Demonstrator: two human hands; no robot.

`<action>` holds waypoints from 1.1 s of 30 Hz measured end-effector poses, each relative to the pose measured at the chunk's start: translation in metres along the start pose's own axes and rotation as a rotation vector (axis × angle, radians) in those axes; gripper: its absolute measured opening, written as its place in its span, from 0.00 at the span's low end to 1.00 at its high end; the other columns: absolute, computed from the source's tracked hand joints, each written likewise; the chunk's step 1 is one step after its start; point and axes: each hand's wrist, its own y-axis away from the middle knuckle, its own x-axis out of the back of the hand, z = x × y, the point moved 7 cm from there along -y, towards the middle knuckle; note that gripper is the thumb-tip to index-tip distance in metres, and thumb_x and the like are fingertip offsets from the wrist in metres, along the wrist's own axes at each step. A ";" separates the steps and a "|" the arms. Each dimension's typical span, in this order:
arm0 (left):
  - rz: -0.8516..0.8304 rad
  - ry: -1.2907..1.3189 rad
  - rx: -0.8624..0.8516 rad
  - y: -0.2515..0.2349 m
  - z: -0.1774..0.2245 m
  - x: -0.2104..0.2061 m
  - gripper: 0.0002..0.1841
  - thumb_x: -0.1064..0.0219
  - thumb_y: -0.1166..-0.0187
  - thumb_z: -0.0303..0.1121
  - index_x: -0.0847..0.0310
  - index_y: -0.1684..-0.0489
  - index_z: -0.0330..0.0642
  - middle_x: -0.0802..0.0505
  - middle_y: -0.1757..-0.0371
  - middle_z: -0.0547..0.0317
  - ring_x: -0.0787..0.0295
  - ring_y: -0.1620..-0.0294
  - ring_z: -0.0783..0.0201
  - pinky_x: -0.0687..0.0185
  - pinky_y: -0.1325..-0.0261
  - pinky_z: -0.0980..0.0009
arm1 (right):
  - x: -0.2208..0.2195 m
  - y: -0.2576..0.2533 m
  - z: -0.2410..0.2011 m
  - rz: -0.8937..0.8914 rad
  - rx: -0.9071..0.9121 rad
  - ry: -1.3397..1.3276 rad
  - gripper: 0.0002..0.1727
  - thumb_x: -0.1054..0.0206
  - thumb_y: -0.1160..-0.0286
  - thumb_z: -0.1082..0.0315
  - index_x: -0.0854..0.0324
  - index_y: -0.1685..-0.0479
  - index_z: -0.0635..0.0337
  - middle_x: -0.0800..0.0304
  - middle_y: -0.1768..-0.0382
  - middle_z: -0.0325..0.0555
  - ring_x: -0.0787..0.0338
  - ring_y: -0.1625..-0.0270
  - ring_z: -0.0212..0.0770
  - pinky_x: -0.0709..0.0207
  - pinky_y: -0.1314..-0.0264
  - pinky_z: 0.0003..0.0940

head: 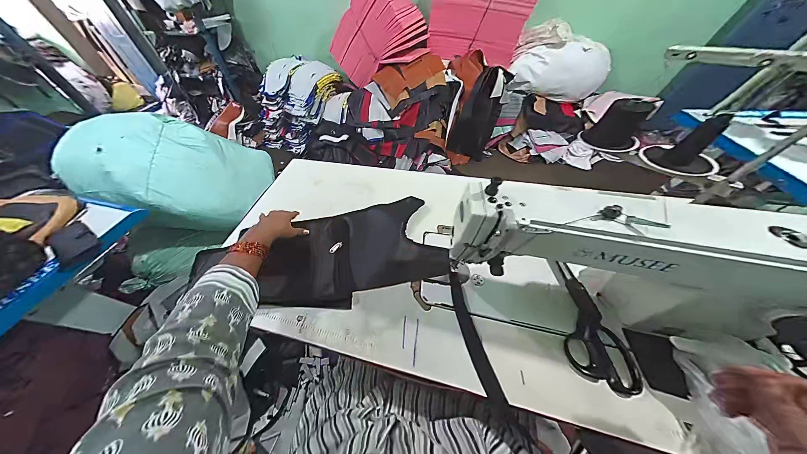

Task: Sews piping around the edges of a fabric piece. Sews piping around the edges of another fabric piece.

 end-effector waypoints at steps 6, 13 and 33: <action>-0.028 -0.032 0.035 0.008 -0.016 -0.015 0.35 0.31 0.20 0.57 0.20 0.36 0.26 0.12 0.39 0.25 0.17 0.30 0.31 0.28 0.28 0.32 | -0.218 0.071 0.014 -0.950 -0.180 -0.018 0.16 0.37 0.17 0.60 0.12 0.47 0.64 0.05 0.53 0.40 0.06 0.53 0.29 0.12 0.43 0.32; -0.275 0.147 -0.080 0.078 -0.002 -0.062 0.35 0.41 0.12 0.53 0.21 0.41 0.16 0.15 0.42 0.17 0.19 0.34 0.28 0.33 0.28 0.31 | -0.386 0.114 0.005 -1.439 -0.322 -0.077 0.33 0.40 0.12 0.59 0.38 0.14 0.71 0.25 0.21 0.65 0.22 0.20 0.51 0.33 0.16 0.49; 0.563 0.940 -0.480 0.262 0.036 -0.011 0.27 0.62 0.06 0.47 0.20 0.77 0.59 0.14 0.80 0.92 0.21 0.80 0.91 0.22 0.71 0.88 | -0.286 0.117 -0.112 -0.976 0.640 -0.075 0.05 0.34 0.50 0.88 0.22 0.85 0.76 0.18 0.80 0.62 0.14 0.69 0.56 0.23 0.57 0.48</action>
